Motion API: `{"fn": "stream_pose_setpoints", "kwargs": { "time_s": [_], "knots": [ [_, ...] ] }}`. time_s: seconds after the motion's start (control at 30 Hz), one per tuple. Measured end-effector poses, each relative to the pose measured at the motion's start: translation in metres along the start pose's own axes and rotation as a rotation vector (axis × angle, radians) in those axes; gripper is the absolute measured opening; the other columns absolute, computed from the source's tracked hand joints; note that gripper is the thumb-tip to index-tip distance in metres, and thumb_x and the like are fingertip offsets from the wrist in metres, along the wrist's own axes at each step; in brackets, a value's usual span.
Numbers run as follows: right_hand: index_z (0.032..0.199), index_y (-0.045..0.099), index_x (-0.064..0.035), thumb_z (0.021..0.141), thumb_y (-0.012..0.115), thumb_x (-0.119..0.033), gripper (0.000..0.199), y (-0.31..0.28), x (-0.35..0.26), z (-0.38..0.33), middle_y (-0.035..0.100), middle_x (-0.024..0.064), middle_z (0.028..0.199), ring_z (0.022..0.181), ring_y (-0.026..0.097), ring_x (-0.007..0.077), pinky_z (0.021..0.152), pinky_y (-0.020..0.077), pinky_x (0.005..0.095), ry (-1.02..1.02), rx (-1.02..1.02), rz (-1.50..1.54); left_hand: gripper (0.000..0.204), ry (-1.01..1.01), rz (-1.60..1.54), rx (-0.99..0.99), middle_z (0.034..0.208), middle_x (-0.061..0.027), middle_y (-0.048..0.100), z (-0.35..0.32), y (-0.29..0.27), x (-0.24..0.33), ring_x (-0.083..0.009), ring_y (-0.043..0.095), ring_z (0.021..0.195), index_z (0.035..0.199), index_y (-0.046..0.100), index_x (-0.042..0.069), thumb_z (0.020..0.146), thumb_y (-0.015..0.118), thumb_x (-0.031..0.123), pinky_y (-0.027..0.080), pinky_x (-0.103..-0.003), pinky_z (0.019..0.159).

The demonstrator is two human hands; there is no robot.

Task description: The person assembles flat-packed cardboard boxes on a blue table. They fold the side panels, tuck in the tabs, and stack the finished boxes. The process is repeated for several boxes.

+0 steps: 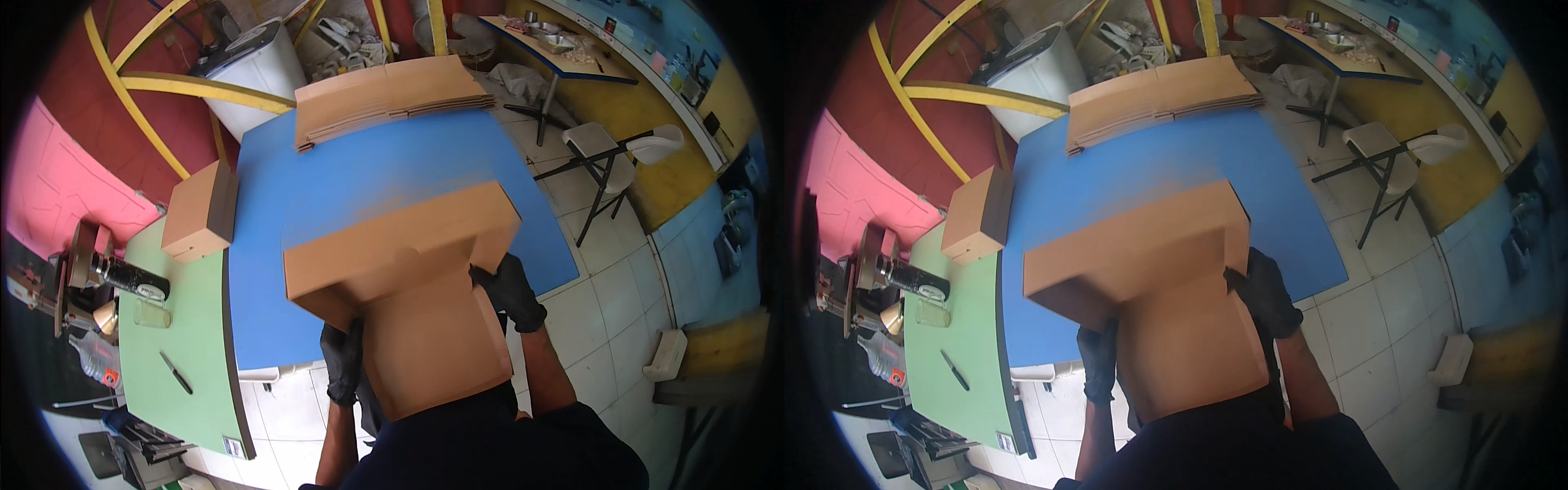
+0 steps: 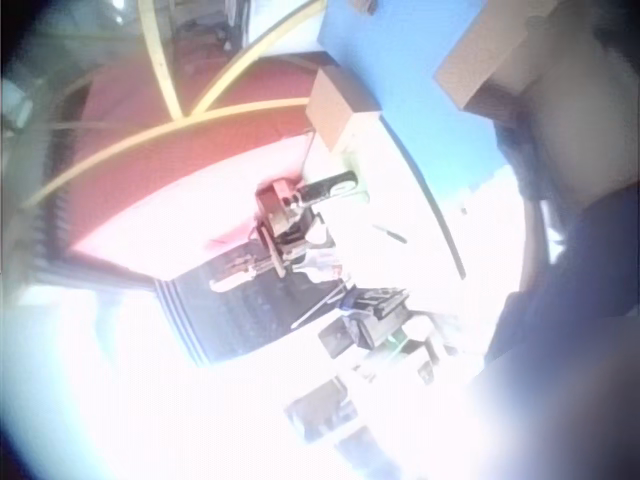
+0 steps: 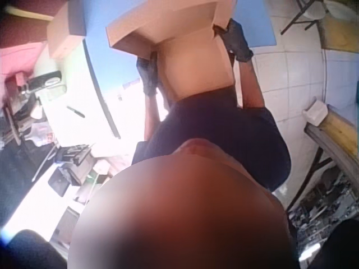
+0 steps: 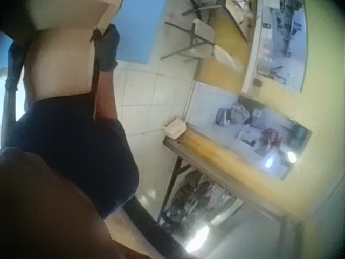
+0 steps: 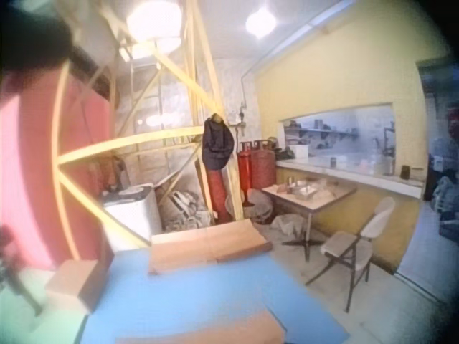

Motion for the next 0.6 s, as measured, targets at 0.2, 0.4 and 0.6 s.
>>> {"fn": "stream_pose_setpoints", "kwargs": {
  "time_s": [0.2,0.4,0.6],
  "knots": [
    [0.106,0.067,0.005,0.094,0.065,-0.019,0.027,0.001,0.017,0.008,0.07,0.0154,0.083,0.078,0.07,0.0246,0.073,0.053,0.0391,0.111,-0.139,-0.005,0.025,-0.114,0.026,0.004,0.094,-0.0071,0.075,0.01,-0.001,-0.014,-0.0162,0.066,0.089,0.115,0.067,-0.005,0.094,0.072,0.009,0.053,-0.035,0.077],
    [0.09,0.067,0.0037,0.092,0.059,-0.02,0.025,0.02,-0.002,0.059,0.066,0.0218,0.076,0.069,0.067,0.0326,0.066,0.0505,0.0449,-0.121,-0.087,-0.219,0.035,-0.119,0.348,-0.232,0.108,-0.0165,0.076,0.08,0.017,-0.008,-0.0177,0.068,0.097,0.122,0.065,-0.005,0.093,0.071,0.013,0.054,-0.037,0.082],
    [0.094,0.066,0.0083,0.089,0.057,-0.013,0.024,0.043,-0.007,0.13,0.069,0.0219,0.073,0.061,0.071,0.0319,0.062,0.0548,0.0403,-0.292,0.114,-0.366,0.038,0.589,0.541,0.293,0.127,-0.0167,0.068,0.097,0.019,0.084,-0.031,0.066,0.115,0.127,0.065,0.0,0.092,0.072,0.012,0.054,-0.041,0.092]
  ]
}}
Point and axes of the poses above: each hand's wrist, its own z-axis towards the middle knuckle, its own y-axis out of the palm, x = y × z, the point moved 8 cm from there along z, towards the middle knuckle
